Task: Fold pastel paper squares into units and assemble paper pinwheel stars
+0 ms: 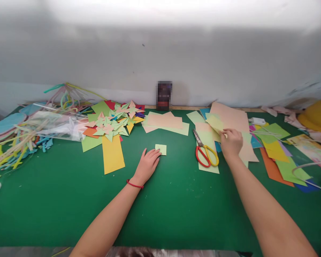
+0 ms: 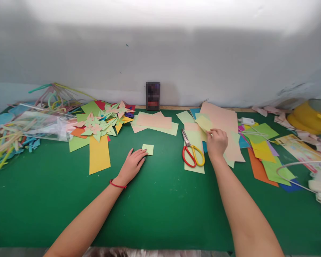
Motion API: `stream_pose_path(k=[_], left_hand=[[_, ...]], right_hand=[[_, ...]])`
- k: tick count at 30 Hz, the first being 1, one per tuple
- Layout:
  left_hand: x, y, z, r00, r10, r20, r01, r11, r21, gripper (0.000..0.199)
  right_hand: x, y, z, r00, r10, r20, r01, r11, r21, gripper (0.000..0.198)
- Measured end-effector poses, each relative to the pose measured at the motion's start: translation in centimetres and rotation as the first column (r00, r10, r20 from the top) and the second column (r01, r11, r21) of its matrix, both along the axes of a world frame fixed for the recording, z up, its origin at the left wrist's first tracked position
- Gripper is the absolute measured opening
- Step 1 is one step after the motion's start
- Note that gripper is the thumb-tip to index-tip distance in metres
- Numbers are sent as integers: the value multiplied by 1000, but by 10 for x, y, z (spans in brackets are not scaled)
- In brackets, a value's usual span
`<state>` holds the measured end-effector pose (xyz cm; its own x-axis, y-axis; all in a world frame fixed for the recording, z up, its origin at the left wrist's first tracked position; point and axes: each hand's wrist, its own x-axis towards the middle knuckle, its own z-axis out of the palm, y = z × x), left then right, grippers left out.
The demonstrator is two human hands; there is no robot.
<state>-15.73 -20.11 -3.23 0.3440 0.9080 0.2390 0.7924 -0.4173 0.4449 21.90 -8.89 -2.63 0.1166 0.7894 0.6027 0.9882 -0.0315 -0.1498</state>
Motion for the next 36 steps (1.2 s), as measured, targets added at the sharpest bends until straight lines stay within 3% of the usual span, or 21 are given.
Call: stream_pose_path(k=[3, 10, 12, 15, 17, 19, 22, 23, 26, 29, 32, 36], left_hand=[[0, 0, 1, 1000, 1, 6, -1, 1000, -2, 30], [11, 0, 11, 987, 68, 148, -82, 992, 93, 30], [23, 1, 16, 965, 27, 260, -39, 998, 41, 31], [52, 7, 21, 895, 8, 445, 71, 985, -159, 32], [81, 16, 24, 812, 35, 583, 159, 947, -278, 33], [114, 30, 25, 708, 100, 699, 282, 868, -409, 34], [168, 57, 21, 562, 310, 767, 471, 642, -605, 35], [185, 66, 20, 538, 370, 757, 471, 612, -635, 33], [226, 87, 15, 473, 448, 759, 487, 585, -649, 28], [249, 100, 12, 467, 488, 738, 492, 550, -675, 26], [256, 108, 10, 475, 516, 713, 478, 529, -701, 19], [255, 116, 6, 481, 480, 734, 487, 550, -678, 17]], right_hand=[[7, 7, 7, 988, -59, -141, 65, 997, 39, 21], [12, 5, 16, 920, -1, -392, 22, 999, 49, 33], [7, -5, 14, 889, -20, -458, 60, 995, 74, 35], [-7, -25, 9, 833, -7, -553, 88, 989, 120, 37], [-18, -37, 4, 819, 7, -573, 84, 988, 133, 36], [-29, -46, -2, 797, 8, -604, 71, 992, 107, 36], [-41, -55, -8, 802, 18, -597, 45, 995, 90, 35], [-43, -57, -10, 797, 33, -602, 28, 995, 93, 35], [-45, -61, -11, 781, 69, -621, -36, 997, 66, 36], [-43, -61, -10, 772, 14, -636, -53, 998, -42, 39], [-40, -59, -7, 785, -25, -619, -101, 981, -167, 47], [-38, -57, -3, 832, -42, -553, -160, 937, -311, 46]])
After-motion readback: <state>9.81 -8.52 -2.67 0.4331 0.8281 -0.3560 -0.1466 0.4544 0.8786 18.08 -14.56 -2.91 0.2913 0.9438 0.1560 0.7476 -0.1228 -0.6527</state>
